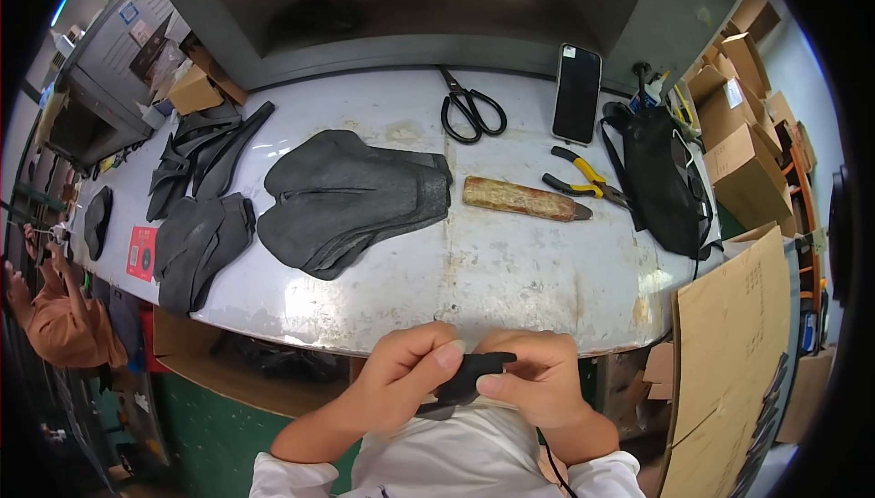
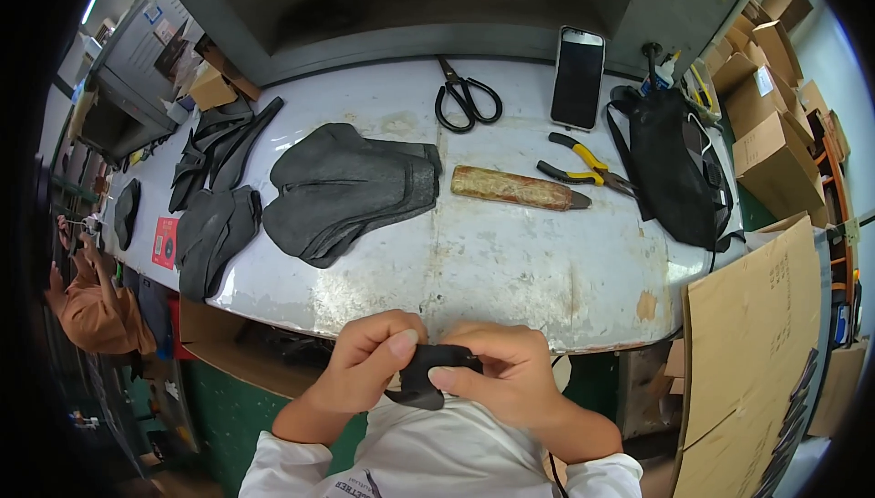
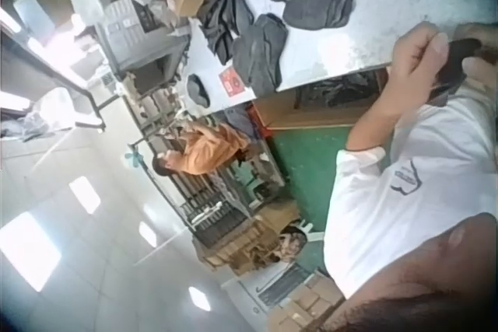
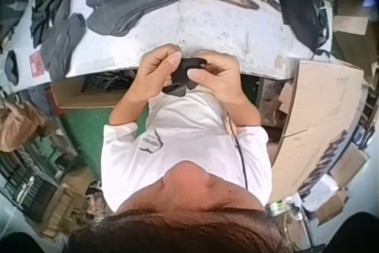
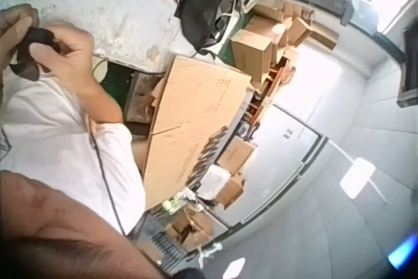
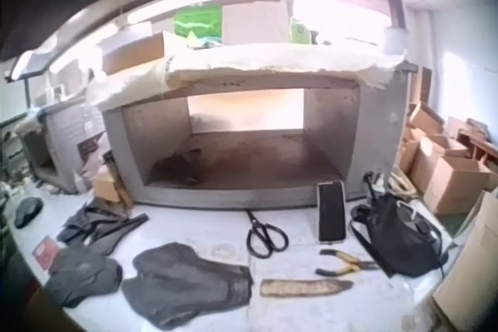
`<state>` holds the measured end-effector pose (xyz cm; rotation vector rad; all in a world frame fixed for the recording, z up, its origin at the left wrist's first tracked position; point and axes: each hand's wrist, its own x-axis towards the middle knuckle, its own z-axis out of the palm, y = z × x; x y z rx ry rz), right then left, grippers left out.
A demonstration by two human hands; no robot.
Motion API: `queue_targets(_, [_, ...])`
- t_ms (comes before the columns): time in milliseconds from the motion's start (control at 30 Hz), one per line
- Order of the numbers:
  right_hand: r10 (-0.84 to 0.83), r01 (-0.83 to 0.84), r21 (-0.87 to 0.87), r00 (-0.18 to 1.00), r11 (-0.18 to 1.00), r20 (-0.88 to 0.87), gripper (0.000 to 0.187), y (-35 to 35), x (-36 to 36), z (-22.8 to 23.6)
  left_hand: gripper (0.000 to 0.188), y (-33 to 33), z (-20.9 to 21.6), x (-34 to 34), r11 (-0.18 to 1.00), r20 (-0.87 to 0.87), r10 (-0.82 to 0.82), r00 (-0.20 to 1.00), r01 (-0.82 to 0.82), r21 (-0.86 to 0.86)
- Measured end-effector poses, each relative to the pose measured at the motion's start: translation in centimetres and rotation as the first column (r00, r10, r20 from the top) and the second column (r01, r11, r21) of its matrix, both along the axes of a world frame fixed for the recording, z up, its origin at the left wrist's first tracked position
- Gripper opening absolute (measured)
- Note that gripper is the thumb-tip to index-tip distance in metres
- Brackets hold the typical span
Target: Inspecting and assembling components of a bicycle saddle at a workbench.
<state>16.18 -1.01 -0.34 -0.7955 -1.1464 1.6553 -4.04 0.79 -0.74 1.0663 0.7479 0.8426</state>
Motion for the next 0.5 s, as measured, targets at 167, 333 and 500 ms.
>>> queue_targets(167, [-0.087,-0.102,-0.421,0.910,0.901,-0.406,0.021,-0.5,-0.5,-0.5,0.025,0.1,0.0,2.4,0.789,-0.061,0.314,0.947,-0.225,0.572])
queue_targets(333, [-0.192,-0.019,-0.415,0.866,0.910,-0.461,0.017,-0.1,-0.4,-1.2,0.028,-0.3,0.4,0.9,0.992,-0.097,0.008,0.995,0.005,0.130])
queue_targets(500, [-0.177,0.003,-0.366,0.880,0.931,-0.442,0.018,0.1,-0.5,-0.2,0.029,-0.5,-0.3,1.1,0.989,0.013,-0.002,1.000,0.000,0.147])
